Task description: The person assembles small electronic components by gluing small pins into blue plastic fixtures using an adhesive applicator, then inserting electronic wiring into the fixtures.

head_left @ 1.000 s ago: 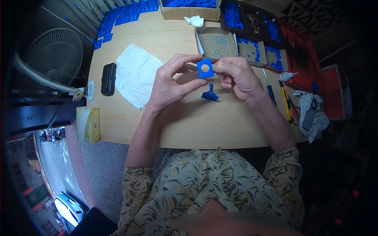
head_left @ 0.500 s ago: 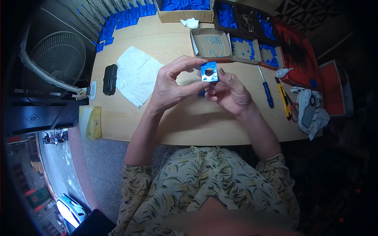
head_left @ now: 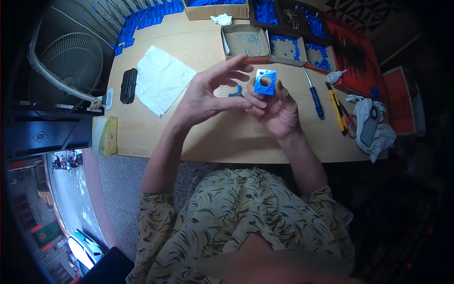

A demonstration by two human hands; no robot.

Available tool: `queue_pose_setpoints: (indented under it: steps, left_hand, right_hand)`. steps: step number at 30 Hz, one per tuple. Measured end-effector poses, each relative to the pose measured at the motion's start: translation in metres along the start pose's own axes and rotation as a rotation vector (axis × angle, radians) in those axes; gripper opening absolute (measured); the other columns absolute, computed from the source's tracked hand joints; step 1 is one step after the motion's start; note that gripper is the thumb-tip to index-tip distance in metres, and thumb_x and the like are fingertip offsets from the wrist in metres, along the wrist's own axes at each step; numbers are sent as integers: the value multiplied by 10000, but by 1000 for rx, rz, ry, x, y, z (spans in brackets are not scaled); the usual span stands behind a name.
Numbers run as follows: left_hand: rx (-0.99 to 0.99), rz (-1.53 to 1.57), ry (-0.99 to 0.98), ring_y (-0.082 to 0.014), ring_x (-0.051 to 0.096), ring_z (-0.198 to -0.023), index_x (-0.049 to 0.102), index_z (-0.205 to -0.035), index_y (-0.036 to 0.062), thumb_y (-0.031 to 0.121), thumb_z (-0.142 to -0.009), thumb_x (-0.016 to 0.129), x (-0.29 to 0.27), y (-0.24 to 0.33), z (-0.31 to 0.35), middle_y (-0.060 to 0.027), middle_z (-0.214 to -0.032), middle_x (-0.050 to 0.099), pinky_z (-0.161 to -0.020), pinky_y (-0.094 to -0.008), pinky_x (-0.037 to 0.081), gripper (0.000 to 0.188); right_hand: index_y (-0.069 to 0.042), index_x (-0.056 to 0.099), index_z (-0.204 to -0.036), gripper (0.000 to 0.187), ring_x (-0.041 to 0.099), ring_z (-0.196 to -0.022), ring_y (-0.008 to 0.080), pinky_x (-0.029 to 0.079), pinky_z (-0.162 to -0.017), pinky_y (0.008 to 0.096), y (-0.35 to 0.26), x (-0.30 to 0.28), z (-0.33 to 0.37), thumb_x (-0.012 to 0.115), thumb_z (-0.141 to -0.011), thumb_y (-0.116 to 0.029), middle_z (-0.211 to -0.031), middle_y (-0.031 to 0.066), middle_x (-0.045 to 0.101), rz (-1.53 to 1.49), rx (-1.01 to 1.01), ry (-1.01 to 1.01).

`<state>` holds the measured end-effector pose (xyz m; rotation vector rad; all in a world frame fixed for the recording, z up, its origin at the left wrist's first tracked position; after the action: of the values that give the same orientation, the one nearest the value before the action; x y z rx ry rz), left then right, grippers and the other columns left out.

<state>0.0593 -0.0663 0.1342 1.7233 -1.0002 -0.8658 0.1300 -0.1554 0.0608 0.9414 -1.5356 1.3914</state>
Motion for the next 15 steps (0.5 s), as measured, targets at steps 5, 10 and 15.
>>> queue_pose_setpoints:
  steps: [5, 10, 15]
  left_hand:
    - [-175, -442, 101, -164, 688, -945, 671, -1212, 34, 80, -862, 741, -51, -37, 37, -107, -1115, 695, -787, -283, 567, 360]
    - [-250, -517, 84, -155, 695, -914, 705, -1154, 51, 78, -848, 749, -43, -51, 53, -87, -1061, 711, -754, -268, 565, 310]
    - [-69, -710, -2, -198, 664, -968, 702, -1167, 111, 102, -800, 783, -2, -42, 28, -73, -1106, 676, -778, -318, 561, 376]
  right_hand:
    - [-17, 556, -1217, 517, 436, -753, 123, 374, -641, 261, -30, -10, 16, 711, -899, -395, -912, 29, 528, -28, -88, 9]
    - [14, 538, -1201, 541, 398, -747, 104, 352, -640, 241, -51, -18, 24, 776, -851, -322, -875, 12, 406, -46, -156, 60]
    - [44, 532, -1212, 577, 429, -746, 116, 374, -651, 258, -54, -23, 30, 740, -880, -379, -888, 35, 482, -37, -174, 17]
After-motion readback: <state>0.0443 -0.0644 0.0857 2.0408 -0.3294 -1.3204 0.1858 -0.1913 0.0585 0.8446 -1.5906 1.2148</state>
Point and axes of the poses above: each hand's wrist, its own z-axis away from the middle knuckle, its own x-axis out of the palm, y = z × x, the point moved 9 cm from there along -z, towards the middle knuckle
